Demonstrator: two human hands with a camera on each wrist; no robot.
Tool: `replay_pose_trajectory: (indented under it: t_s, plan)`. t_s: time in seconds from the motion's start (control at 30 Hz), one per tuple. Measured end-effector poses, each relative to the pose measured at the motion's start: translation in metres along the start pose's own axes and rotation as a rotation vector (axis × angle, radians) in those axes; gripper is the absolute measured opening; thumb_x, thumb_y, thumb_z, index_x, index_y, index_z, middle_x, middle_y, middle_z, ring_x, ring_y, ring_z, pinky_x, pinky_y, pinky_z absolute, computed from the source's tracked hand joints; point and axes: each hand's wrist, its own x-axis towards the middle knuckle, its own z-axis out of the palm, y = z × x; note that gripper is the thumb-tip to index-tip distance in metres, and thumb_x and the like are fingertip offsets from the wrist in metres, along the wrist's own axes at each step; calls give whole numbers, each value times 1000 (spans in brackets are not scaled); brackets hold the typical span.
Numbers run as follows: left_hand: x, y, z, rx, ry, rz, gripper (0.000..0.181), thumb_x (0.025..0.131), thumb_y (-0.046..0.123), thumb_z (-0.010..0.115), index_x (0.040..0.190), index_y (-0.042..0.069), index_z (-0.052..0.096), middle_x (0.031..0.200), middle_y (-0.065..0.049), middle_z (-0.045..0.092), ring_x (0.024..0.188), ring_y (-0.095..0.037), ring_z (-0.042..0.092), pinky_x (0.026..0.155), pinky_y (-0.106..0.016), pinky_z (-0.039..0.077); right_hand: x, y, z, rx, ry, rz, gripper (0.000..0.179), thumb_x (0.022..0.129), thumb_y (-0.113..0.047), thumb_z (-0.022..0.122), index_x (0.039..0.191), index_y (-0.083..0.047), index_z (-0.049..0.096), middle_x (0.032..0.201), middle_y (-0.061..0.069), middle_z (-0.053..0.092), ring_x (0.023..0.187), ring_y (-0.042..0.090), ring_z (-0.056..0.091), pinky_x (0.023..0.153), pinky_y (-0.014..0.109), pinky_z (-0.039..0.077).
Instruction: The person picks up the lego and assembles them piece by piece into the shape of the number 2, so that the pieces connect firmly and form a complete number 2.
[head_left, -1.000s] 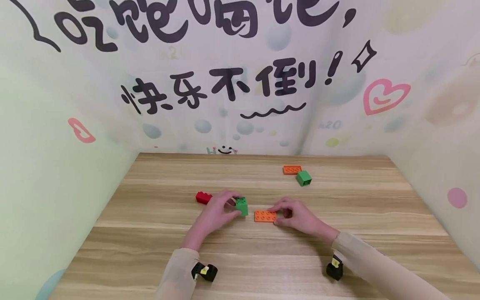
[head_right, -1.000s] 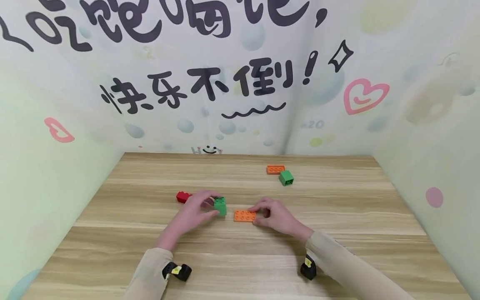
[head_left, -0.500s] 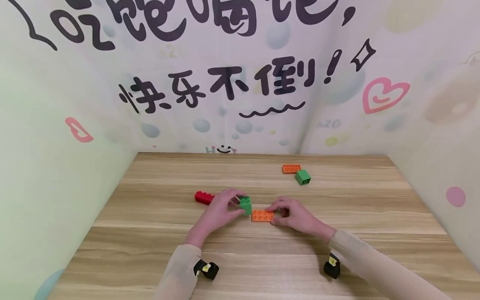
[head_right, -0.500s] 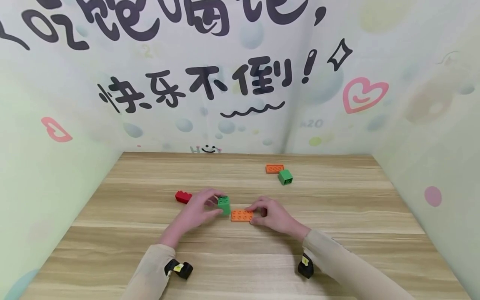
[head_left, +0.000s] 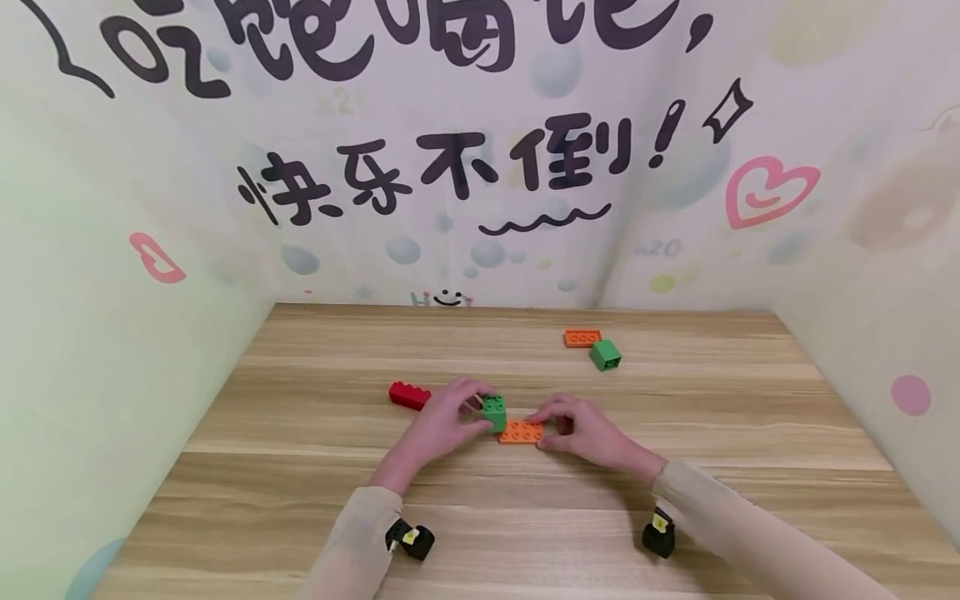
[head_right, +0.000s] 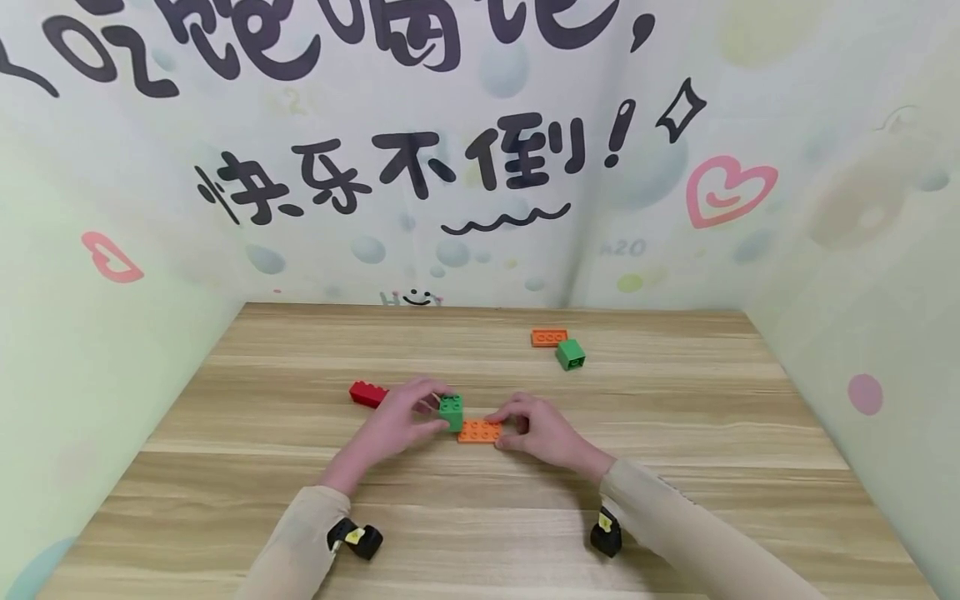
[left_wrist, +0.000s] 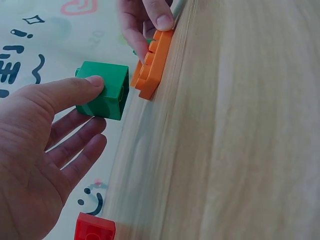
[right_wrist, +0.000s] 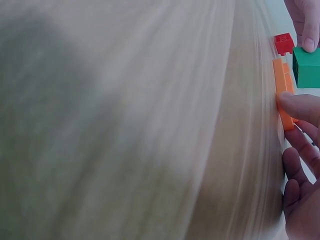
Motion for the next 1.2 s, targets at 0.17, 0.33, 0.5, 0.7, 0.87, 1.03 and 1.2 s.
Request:
replay_pose_trajectory:
  t_s: [0.17, 0.33, 0.5, 0.7, 0.87, 1.03, 1.2]
  plan:
    - [1, 0, 1, -5, -2, 0, 45, 84, 11, 78, 125, 12, 63, 117, -5, 64, 105, -25, 66, 92, -37, 57, 2, -2, 1, 1, -2, 3, 33, 85, -21, 78, 118, -22, 72, 110, -2, 65, 77, 10, 48, 65, 18, 42]
    - [1, 0, 2, -2, 4, 8, 44, 83, 12, 78, 124, 15, 63, 117, -4, 65, 104, -23, 66, 91, -35, 57, 3, -4, 2, 3, -4, 3, 33, 85, -21, 78, 118, -20, 72, 110, -1, 66, 76, 11, 48, 65, 19, 42]
    - [1, 0, 5, -8, 10, 20, 44, 83, 10, 78, 124, 14, 63, 116, -4, 65, 102, -20, 66, 91, -35, 58, 4, -5, 3, 4, -4, 11, 33, 85, -21, 78, 118, -21, 72, 110, -2, 65, 76, 11, 49, 64, 19, 42]
    - [2, 1, 7, -15, 1, 11, 43, 83, 10, 78, 123, 15, 64, 116, -2, 64, 102, -16, 65, 91, -33, 58, 4, -7, 4, -13, -3, 14, 32, 85, -20, 78, 116, -20, 72, 109, -2, 66, 74, 10, 49, 64, 18, 42]
    - [3, 2, 9, 0, -11, 11, 41, 84, 11, 78, 121, 16, 63, 114, -1, 64, 101, -15, 65, 90, -30, 57, 4, -9, 4, -13, -1, 22, 31, 85, -20, 78, 116, -19, 72, 109, -1, 66, 75, 10, 49, 64, 18, 42]
    - [2, 3, 10, -2, -13, 24, 40, 83, 10, 79, 120, 15, 64, 113, -2, 64, 101, -16, 66, 89, -31, 58, 4, -8, 4, -6, 0, 24, 31, 85, -20, 78, 115, -19, 72, 108, -1, 65, 75, 10, 49, 64, 18, 42]
    - [2, 1, 12, -3, -13, 20, 40, 83, 11, 79, 121, 17, 64, 114, -1, 64, 101, -16, 66, 90, -31, 58, 4, -6, 4, 0, 1, 15, 31, 85, -21, 78, 115, -20, 72, 108, -2, 66, 75, 10, 49, 64, 18, 42]
